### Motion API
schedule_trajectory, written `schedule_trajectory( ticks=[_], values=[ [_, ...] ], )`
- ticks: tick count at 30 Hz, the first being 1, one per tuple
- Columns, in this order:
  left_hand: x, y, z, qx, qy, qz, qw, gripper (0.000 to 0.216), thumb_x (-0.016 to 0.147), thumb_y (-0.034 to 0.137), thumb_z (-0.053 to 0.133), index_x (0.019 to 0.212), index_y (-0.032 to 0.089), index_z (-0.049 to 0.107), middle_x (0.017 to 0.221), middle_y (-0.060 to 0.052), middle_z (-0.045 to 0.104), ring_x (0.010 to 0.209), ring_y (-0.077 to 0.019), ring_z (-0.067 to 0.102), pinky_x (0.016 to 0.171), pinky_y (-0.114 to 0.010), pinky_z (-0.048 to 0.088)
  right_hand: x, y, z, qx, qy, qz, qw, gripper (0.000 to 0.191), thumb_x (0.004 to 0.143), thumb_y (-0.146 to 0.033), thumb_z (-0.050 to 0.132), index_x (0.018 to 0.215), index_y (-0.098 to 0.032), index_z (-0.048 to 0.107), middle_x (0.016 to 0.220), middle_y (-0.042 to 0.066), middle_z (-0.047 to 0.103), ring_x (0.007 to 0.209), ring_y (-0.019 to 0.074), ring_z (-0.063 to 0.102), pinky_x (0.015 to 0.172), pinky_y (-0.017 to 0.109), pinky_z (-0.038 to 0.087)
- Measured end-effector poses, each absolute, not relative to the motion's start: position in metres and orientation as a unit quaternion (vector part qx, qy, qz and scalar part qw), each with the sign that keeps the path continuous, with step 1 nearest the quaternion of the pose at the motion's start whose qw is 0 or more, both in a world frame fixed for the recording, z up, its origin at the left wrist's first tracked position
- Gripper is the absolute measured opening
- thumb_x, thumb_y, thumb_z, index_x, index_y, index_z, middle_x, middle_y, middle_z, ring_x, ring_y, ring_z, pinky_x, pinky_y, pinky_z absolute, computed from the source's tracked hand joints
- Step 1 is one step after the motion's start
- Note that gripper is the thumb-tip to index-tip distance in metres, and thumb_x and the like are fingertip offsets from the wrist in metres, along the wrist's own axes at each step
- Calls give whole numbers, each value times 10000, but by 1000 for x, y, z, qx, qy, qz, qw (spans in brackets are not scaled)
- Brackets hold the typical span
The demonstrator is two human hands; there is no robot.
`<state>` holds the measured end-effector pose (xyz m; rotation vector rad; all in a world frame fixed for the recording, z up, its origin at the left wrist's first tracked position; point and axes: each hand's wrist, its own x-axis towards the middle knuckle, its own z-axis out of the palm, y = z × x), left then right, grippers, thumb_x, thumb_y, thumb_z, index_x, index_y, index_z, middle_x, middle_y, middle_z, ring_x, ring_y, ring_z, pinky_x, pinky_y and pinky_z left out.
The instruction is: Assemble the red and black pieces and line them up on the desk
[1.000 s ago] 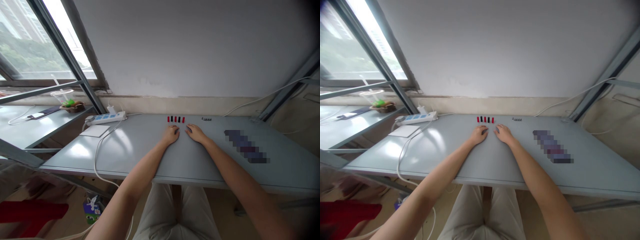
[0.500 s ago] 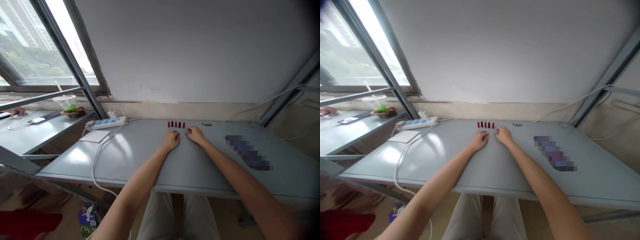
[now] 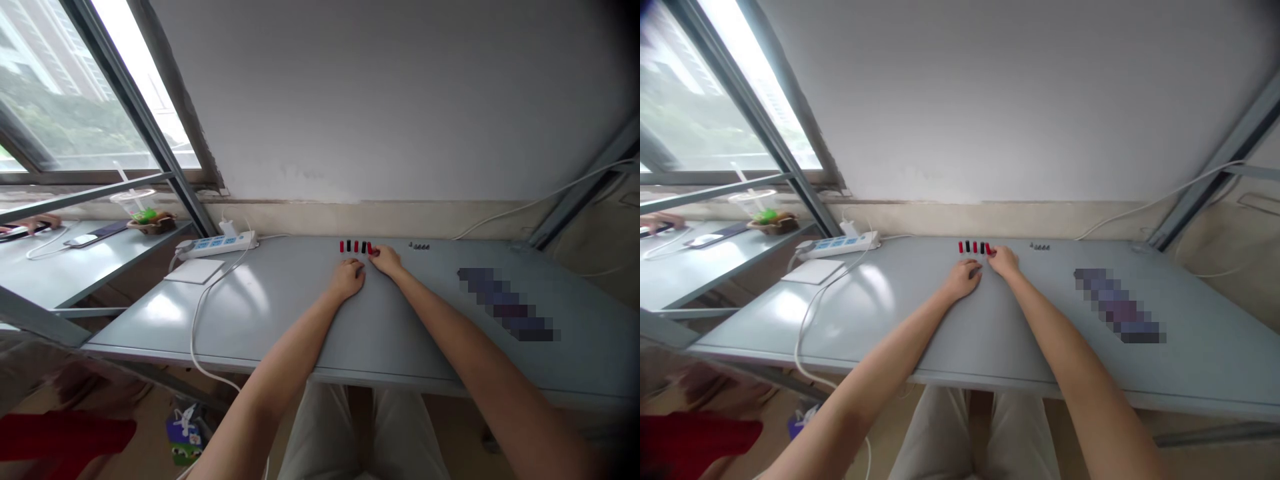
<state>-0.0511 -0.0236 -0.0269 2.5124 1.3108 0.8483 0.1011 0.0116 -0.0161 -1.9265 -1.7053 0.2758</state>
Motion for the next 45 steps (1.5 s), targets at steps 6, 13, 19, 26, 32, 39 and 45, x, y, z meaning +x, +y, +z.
schedule_trajectory(
  ticks=[6, 13, 19, 26, 32, 39, 45],
  values=[
    [-50, -24, -25, 843, 443, 288, 97, 296, 767, 219, 490, 1023, 134, 610, 1104, -105, 585, 1012, -208, 531, 933, -348, 391, 112, -1, -19, -682, -670, 99, 275, 177, 729, -244, 563, 872, -161, 629, 824, 56, 661, 772, 161, 585, 682, 246, 402],
    [-47, -26, -23, 804, 414, 407, 130, 402, 771, 264, 524, 1146, 119, 510, 1035, -106, 611, 964, -184, 551, 872, -326, 430, 117, -34, -16, -617, -741, 64, 257, 154, 766, -234, 528, 858, -157, 624, 802, 55, 650, 712, 144, 568, 648, 233, 391],
    [-44, -26, -21, 796, 375, 441, 177, 215, 803, 205, 464, 982, 161, 575, 874, -61, 646, 746, -125, 582, 719, -273, 466, 107, -51, 2, -594, -783, -54, 176, 144, 797, -238, 493, 825, -169, 617, 818, 71, 647, 765, 179, 570, 678, 266, 368],
    [-41, -28, -14, 710, 424, 511, 233, 112, 787, 221, 496, 825, 140, 562, 737, -47, 631, 640, -104, 553, 639, -239, 451, 108, -51, 1, -613, -773, -68, 152, 127, 796, -246, 508, 847, -174, 600, 828, 67, 652, 767, 186, 580, 668, 273, 362],
    [-43, -28, -11, 669, 443, 548, 235, 162, 834, 238, 425, 926, 151, 526, 803, -61, 633, 663, -109, 564, 631, -238, 447, 110, -51, 0, -645, -746, -38, 158, 147, 809, -226, 480, 887, -170, 592, 856, 85, 653, 769, 185, 588, 657, 266, 371],
    [-45, -31, -20, 796, 419, 401, 176, 184, 794, 220, 475, 926, 187, 598, 889, -42, 655, 671, -122, 568, 692, -270, 455, 105, -51, -2, -597, -774, 8, 211, 181, 811, -208, 445, 911, -172, 592, 847, 70, 647, 757, 167, 578, 653, 250, 375],
    [-45, -36, -16, 817, 431, 352, 149, 229, 807, 250, 454, 969, 211, 611, 879, -39, 662, 686, -138, 577, 683, -275, 459, 103, -49, -3, -588, -781, 71, 201, 162, 781, -192, 469, 845, -162, 615, 761, 57, 635, 670, 139, 551, 604, 232, 362]
  ],
)
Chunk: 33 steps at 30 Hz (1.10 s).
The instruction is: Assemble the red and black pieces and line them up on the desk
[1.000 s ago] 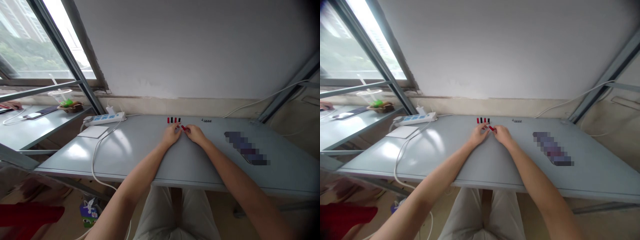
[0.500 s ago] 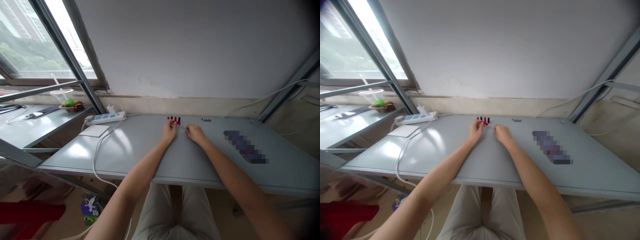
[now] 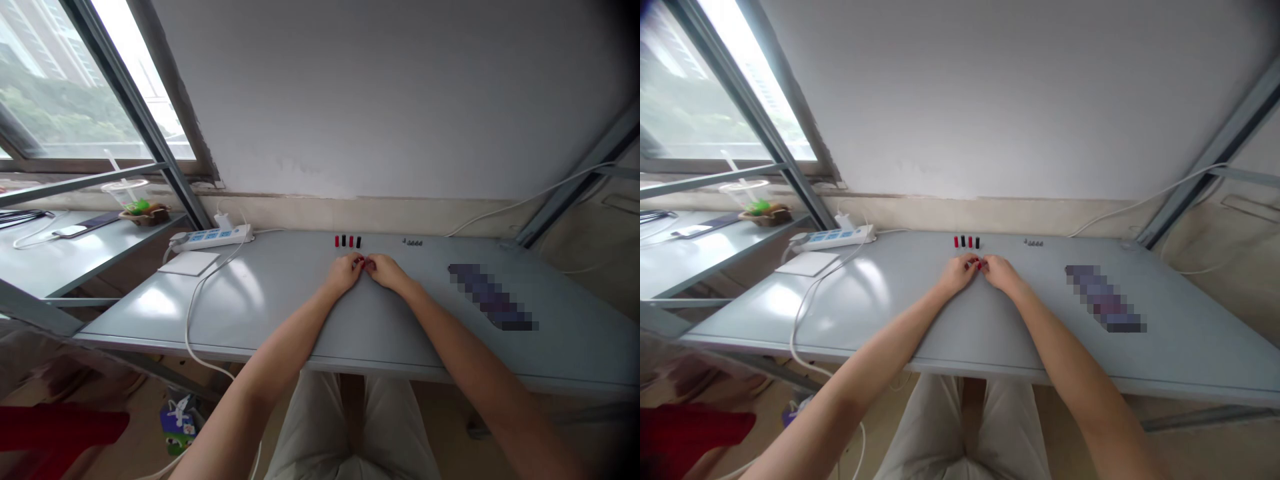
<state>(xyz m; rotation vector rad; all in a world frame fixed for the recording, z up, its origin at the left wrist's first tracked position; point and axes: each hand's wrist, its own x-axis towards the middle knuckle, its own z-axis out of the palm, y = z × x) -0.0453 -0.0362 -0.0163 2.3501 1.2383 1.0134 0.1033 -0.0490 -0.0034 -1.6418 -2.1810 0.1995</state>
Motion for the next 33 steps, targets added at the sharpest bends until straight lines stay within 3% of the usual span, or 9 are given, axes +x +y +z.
schedule_trajectory(
  ticks=[12, 18, 33],
  values=[
    [-43, -31, -23, 793, 434, 396, 162, 283, 801, 250, 468, 1058, 173, 560, 901, -50, 652, 656, -122, 563, 697, -274, 466, 114, -30, -2, -628, -734, 67, 248, 120, 724, -219, 557, 791, -144, 622, 707, 52, 635, 646, 139, 552, 597, 221, 374],
    [-45, -31, -23, 791, 441, 389, 170, 225, 789, 208, 464, 968, 163, 593, 910, -53, 649, 697, -124, 564, 723, -276, 461, 141, 10, 1, -709, -640, 83, 283, 141, 708, -227, 574, 781, -119, 628, 755, 81, 651, 685, 160, 580, 629, 238, 397],
    [-45, -33, -21, 801, 441, 367, 172, 205, 772, 204, 470, 901, 167, 625, 885, -51, 657, 693, -126, 566, 720, -273, 465, 155, 44, -16, -724, -632, 77, 267, 152, 685, -253, 618, 771, -131, 645, 803, 96, 656, 748, 173, 597, 675, 256, 417]
  ],
)
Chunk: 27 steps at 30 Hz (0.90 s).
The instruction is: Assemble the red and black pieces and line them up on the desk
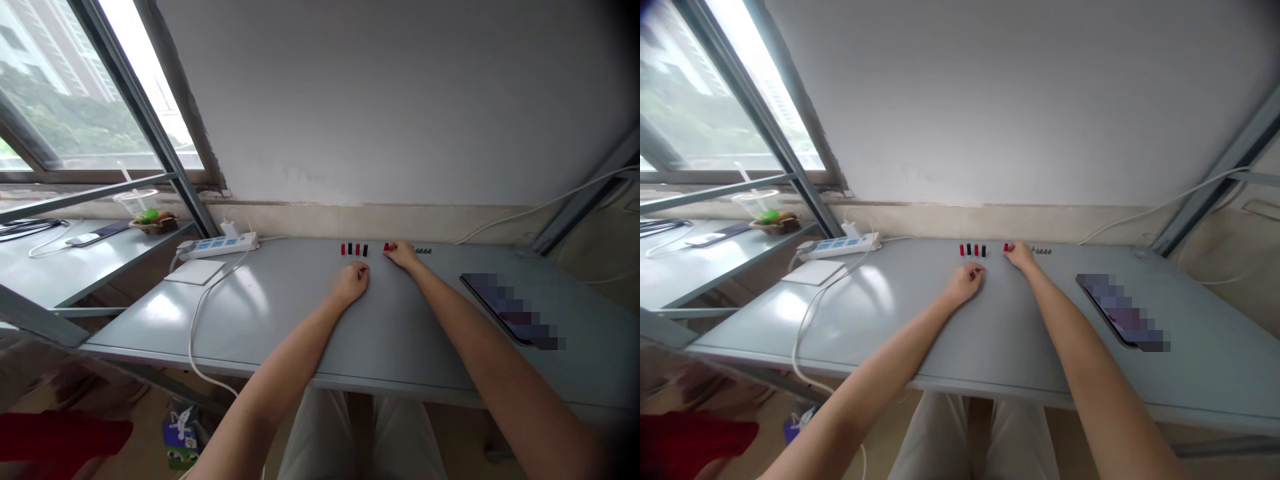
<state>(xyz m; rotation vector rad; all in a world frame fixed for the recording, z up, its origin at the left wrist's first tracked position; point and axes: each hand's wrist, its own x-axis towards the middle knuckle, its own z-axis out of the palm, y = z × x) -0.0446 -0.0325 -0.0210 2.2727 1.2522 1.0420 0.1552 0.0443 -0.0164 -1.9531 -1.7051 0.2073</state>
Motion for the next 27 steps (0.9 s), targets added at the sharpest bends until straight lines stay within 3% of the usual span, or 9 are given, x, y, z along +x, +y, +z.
schedule_trajectory(
  ticks=[13, 18, 22, 27],
  values=[
    [-44, -30, -24, 806, 441, 362, 158, 215, 771, 186, 442, 898, 175, 615, 855, -50, 645, 691, -132, 566, 721, -279, 462, 157, 46, -16, -734, -644, 77, 201, 135, 700, -197, 571, 783, -125, 648, 788, 100, 656, 748, 178, 596, 640, 248, 410],
    [-41, -38, -15, 813, 474, 309, 137, 366, 774, 194, 445, 1134, 171, 507, 874, -91, 633, 780, -194, 592, 754, -326, 456, 160, 19, -5, -738, -659, 45, 136, 156, 666, -289, 628, 707, -142, 656, 754, 121, 645, 724, 207, 597, 627, 281, 410],
    [-29, -38, -2, 806, 514, 272, 113, 572, 745, 152, 470, 1299, 151, 328, 1064, -177, 575, 899, -261, 581, 777, -365, 439, 144, -14, -6, -717, -671, 33, 186, 204, 748, -305, 514, 689, -161, 647, 711, 99, 642, 684, 191, 586, 596, 267, 392],
    [-11, -23, 2, 788, 541, 266, 122, 664, 757, 184, 493, 1359, 130, 218, 1018, -187, 579, 924, -271, 577, 822, -380, 410, 123, -38, -10, -686, -682, 34, 250, 221, 781, -315, 467, 733, -174, 630, 680, 58, 633, 620, 154, 558, 571, 243, 368]
  ],
)
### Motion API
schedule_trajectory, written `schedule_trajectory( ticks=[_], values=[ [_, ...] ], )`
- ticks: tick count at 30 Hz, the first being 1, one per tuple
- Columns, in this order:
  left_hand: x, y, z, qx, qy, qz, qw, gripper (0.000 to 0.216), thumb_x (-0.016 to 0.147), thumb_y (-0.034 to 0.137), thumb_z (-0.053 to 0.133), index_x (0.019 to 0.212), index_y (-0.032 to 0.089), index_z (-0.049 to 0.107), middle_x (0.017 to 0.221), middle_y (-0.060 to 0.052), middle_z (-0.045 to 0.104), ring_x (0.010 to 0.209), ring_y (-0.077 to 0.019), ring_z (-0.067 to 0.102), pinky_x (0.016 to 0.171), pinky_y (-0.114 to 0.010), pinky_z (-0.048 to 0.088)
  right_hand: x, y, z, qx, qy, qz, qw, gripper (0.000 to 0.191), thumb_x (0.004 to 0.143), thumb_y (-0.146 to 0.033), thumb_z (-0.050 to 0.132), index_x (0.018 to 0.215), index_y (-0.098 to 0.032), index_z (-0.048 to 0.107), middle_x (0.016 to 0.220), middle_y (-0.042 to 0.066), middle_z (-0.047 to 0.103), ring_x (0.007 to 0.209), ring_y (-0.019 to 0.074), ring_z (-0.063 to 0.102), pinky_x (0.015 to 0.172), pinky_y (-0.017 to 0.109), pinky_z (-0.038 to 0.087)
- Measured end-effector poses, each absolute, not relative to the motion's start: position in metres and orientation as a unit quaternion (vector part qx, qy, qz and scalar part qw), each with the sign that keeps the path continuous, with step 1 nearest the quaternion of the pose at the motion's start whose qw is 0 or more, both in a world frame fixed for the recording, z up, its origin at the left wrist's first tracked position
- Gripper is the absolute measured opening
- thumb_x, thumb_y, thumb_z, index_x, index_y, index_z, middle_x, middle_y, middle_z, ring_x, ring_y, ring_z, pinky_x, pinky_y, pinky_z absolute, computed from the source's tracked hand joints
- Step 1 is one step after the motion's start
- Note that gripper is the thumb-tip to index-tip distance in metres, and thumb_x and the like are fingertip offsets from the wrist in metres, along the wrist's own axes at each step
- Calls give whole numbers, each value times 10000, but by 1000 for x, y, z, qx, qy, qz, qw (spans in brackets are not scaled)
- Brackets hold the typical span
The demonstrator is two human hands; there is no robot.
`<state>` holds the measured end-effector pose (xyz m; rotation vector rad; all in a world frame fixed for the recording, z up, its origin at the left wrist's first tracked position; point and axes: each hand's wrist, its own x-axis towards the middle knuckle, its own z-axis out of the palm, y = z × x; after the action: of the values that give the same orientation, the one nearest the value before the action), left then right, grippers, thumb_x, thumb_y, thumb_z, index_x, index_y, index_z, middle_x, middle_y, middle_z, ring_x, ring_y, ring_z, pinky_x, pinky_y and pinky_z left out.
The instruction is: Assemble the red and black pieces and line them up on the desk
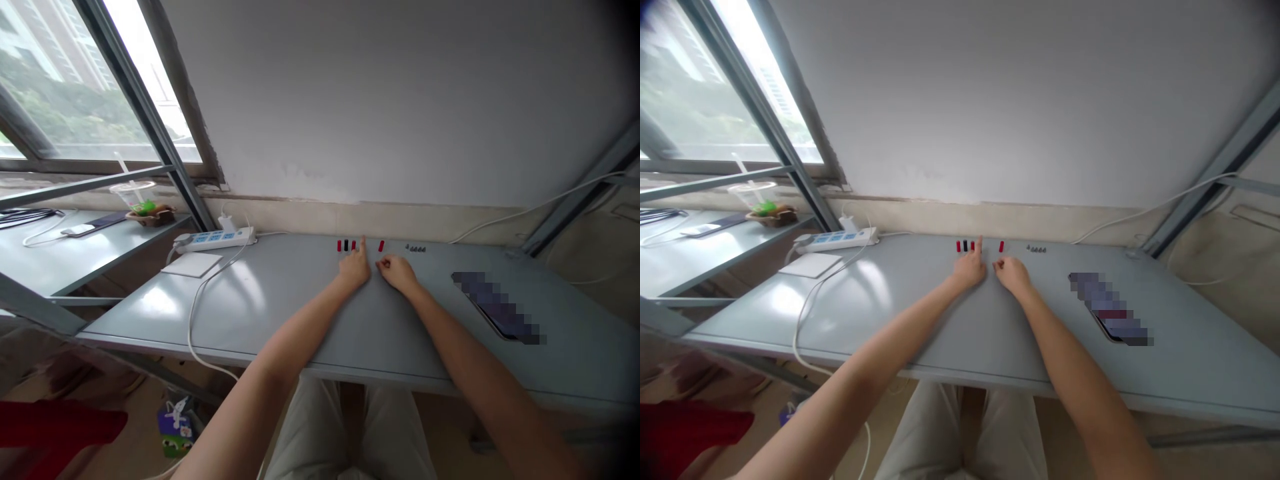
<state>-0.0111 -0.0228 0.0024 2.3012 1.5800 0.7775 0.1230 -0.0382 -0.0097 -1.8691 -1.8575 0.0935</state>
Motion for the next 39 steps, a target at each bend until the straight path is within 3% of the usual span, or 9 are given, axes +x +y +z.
schedule_trajectory(
  ticks=[4, 9, 12, 15, 21, 29, 39],
  values=[
    [-6, -9, -1, 777, 559, 273, 99, 493, 800, 158, 420, 1289, 153, 358, 1002, -178, 572, 915, -273, 575, 791, -403, 416, 122, -42, -10, -673, -687, 38, 272, 212, 779, -318, 466, 720, -178, 614, 672, 50, 627, 613, 151, 549, 561, 241, 355],
    [-13, -1, 1, 768, 527, 352, 95, 251, 818, 123, 365, 965, 144, 567, 937, -144, 592, 872, -225, 568, 758, -358, 426, 126, -37, -14, -668, -671, 42, 319, 194, 784, -316, 453, 732, -181, 582, 688, 53, 617, 638, 159, 551, 597, 250, 371],
    [-18, -3, 1, 737, 494, 420, 191, 166, 786, 116, 438, 877, 155, 571, 808, -80, 607, 759, -160, 569, 728, -302, 430, 125, -33, -15, -671, -629, 68, 387, 206, 801, -341, 432, 812, -176, 555, 750, 70, 623, 681, 169, 559, 625, 262, 382],
    [-22, -8, -4, 692, 452, 468, 313, 133, 776, 104, 450, 846, 149, 555, 706, -31, 585, 635, -104, 545, 662, -249, 433, 120, -33, -15, -654, -624, 141, 405, 295, 836, -406, 361, 761, -183, 540, 704, 62, 612, 665, 170, 555, 632, 268, 380],
    [-30, -20, -10, 621, 415, 514, 421, 122, 766, 100, 460, 846, 141, 543, 692, -29, 576, 617, -97, 543, 593, -228, 422, 115, -35, -13, -595, -649, 215, 423, 357, 815, -475, 368, 665, -182, 508, 566, 18, 540, 537, 137, 490, 564, 257, 358],
    [-30, -27, -4, 567, 431, 528, 463, 150, 758, 81, 466, 873, 142, 540, 779, -54, 601, 563, -65, 485, 544, -201, 403, 118, -34, -13, -532, -664, 220, 478, 369, 764, -542, 435, 711, -183, 503, 628, 26, 564, 591, 136, 509, 602, 263, 389],
    [-34, -28, -2, 550, 455, 524, 465, 101, 801, 157, 470, 851, 137, 556, 667, -20, 565, 485, -52, 423, 516, -201, 374, 122, -33, -19, -510, -680, 205, 486, 236, 741, -379, 527, 861, -176, 539, 828, 56, 605, 652, 130, 542, 635, 271, 427]
  ],
)
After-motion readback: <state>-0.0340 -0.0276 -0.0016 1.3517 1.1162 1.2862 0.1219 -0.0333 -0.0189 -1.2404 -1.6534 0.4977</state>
